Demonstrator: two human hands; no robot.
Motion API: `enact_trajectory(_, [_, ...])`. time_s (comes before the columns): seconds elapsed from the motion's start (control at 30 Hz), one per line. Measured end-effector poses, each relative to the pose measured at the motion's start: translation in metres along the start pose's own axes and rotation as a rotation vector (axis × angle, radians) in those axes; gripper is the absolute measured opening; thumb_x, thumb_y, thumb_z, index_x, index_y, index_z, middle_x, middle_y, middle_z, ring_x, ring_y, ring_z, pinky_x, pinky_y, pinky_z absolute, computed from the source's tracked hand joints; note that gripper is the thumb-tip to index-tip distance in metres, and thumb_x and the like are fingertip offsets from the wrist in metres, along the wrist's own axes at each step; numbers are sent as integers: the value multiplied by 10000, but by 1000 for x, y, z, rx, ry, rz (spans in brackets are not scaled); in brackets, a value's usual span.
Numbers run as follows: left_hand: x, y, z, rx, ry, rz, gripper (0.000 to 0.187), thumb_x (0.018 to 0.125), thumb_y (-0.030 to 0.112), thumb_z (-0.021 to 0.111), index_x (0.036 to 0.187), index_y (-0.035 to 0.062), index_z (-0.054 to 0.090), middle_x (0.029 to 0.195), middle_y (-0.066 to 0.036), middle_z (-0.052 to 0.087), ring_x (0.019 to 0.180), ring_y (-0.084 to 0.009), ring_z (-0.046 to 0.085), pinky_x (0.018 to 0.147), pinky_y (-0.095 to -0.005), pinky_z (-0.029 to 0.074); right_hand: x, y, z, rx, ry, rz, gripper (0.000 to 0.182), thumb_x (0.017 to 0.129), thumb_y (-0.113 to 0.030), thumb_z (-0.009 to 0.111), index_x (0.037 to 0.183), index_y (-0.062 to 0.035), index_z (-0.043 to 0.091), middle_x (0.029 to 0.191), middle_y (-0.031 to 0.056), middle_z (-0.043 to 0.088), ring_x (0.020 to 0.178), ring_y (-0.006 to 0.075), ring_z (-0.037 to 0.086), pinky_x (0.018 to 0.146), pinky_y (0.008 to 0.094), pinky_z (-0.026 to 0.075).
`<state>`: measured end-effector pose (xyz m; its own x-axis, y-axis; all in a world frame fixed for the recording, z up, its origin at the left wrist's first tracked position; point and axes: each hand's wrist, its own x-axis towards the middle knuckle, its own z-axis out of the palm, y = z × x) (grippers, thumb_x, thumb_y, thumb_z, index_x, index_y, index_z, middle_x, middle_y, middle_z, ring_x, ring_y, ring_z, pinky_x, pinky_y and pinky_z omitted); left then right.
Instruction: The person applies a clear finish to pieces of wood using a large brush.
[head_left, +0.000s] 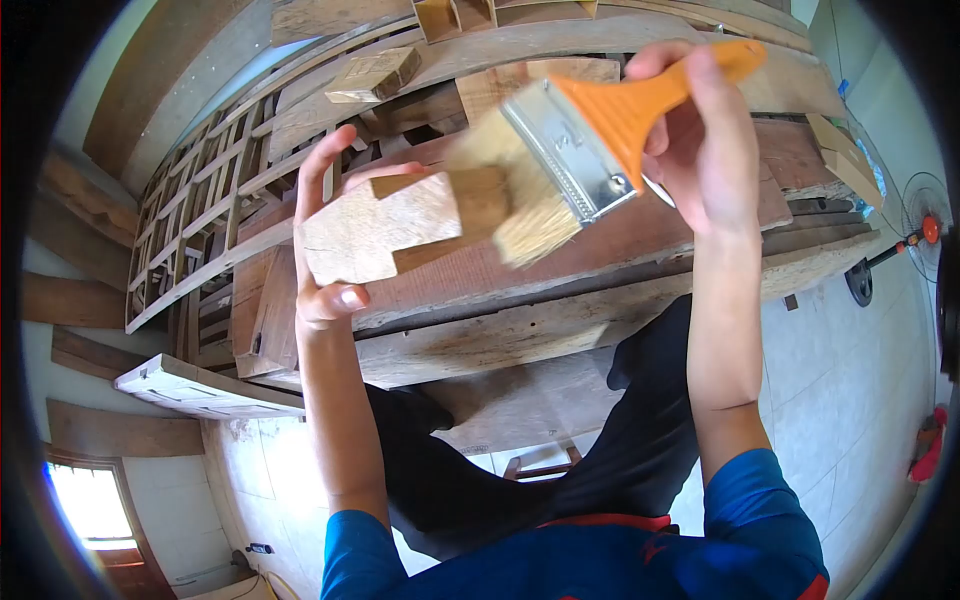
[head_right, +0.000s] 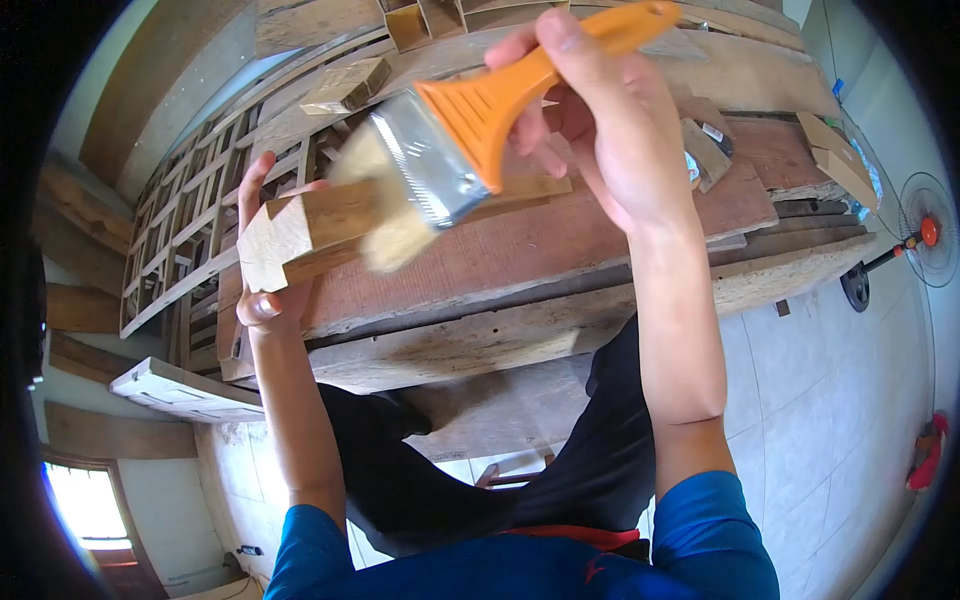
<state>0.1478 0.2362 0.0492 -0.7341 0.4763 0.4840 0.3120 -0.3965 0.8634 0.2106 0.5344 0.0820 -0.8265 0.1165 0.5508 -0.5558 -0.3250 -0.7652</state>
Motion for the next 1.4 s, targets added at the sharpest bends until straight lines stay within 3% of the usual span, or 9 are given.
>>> enact_trajectory(0.17, [1, -1, 6, 6, 29, 95, 1241, 530, 364, 886, 1497, -18, 208, 1267, -249, 591, 1184, -320, 598, 1061, -421, 439, -11, -11, 5, -130, -125, -103, 386, 1013, -388, 504, 1127, -35, 607, 677, 51, 610, 508, 109, 520, 421, 243, 351])
enact_trajectory(0.47, [3, -9, -25, 56, 21, 47, 1288, 526, 475, 869, 1522, 38, 179, 1244, -107, 585, 1200, -267, 575, 1097, -448, 424, 24, 47, -109, -618, -33, 419, 265, 985, -281, 603, 988, -29, 685, 694, 11, 631, 533, 51, 557, 458, 212, 394])
enact_trajectory(0.67, [7, -12, -23, 3, 59, 79, 1243, 515, 434, 847, 1510, 41, 215, 1282, -135, 552, 1209, -285, 567, 1088, -449, 434, 17, 105, -184, -1143, -46, 555, 314, 964, -298, 626, 894, 0, 694, 696, 26, 649, 600, 92, 596, 561, 258, 447])
enact_trajectory(0.8, [9, -13, -23, -25, 71, 97, 1212, 518, 405, 835, 1506, 39, 236, 1272, -156, 574, 1219, -300, 565, 1092, -447, 430, 25, 62, -118, -860, -6, 354, 263, 965, -258, 627, 960, -9, 714, 690, 18, 640, 623, 75, 588, 561, 246, 439])
enact_trajectory(0.87, [8, -9, -20, 59, 73, 78, 1235, 547, 521, 842, 1506, 32, 234, 1315, -98, 495, 1231, -268, 531, 1092, -446, 413, 24, 29, -77, -685, -12, 295, 259, 966, -254, 628, 992, -10, 713, 741, 33, 663, 611, 71, 571, 540, 232, 443])
enact_trajectory(1.07, [5, -7, -17, 52, 18, 47, 1274, 557, 506, 853, 1523, 28, 173, 1251, -98, 576, 1224, -260, 557, 1100, -430, 412, 5, 5, 4, -235, -16, -74, 269, 959, -242, 637, 1067, -3, 696, 943, 115, 709, 633, 76, 601, 457, 202, 447])
enact_trajectory(1.13, [4, -8, -18, 61, 5, 47, 1256, 564, 498, 850, 1524, 34, 185, 1361, -125, 517, 1285, -267, 517, 1128, -448, 385, -1, -3, 13, -147, 18, -103, 284, 961, -240, 630, 1070, 15, 688, 910, 140, 715, 626, 89, 632, 451, 203, 449])
enact_trajectory(1.23, [8, -7, -5, 13, 94, 130, 1214, 545, 432, 871, 1502, 22, 247, 1271, -182, 590, 1200, -294, 588, 1065, -414, 444, -11, -6, 19, 6, 3, -164, 388, 1015, -311, 526, 1205, 24, 580, 678, 61, 576, 551, 177, 568, 435, 272, 409])
enact_trajectory(1.4, [9, -10, -4, 11, 180, 135, 1182, 561, 477, 863, 1493, 35, 286, 1370, -140, 472, 1247, -271, 524, 1113, -409, 379, -6, -9, 24, -177, -80, -110, 365, 1003, -272, 540, 1212, 22, 591, 764, 124, 681, 570, 187, 616, 435, 254, 401])
